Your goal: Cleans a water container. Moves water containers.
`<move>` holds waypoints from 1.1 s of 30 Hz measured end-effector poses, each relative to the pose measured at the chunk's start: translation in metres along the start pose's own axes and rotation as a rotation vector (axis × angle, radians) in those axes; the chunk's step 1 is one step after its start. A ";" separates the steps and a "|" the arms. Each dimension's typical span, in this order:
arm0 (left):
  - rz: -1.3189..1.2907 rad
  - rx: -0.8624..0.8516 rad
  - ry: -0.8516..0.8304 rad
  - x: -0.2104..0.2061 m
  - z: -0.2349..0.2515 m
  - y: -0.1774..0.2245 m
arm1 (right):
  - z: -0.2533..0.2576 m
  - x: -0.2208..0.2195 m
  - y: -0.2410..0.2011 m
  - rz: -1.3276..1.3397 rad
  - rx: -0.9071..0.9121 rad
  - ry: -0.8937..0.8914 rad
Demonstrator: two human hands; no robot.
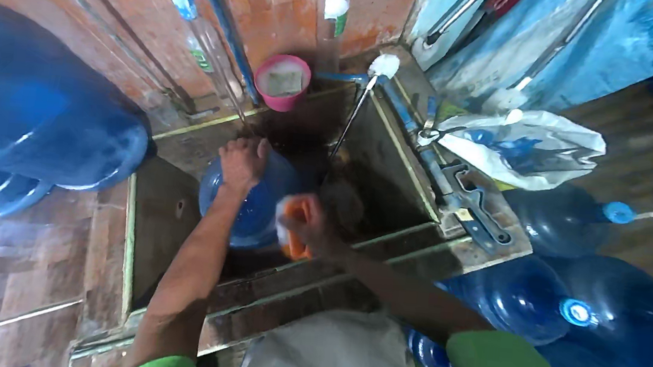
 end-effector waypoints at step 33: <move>-0.276 0.826 -0.050 0.018 -0.163 -0.045 | 0.222 0.328 0.029 -1.214 0.345 -0.164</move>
Point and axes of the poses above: each hand's wrist, its own z-axis towards the middle knuckle, its own x-axis out of the back of the hand, y = z × x, the point moved 9 cm from there along z, towards the middle knuckle, and after that the axes turned 7 degrees about y, right-handed, at the moved point
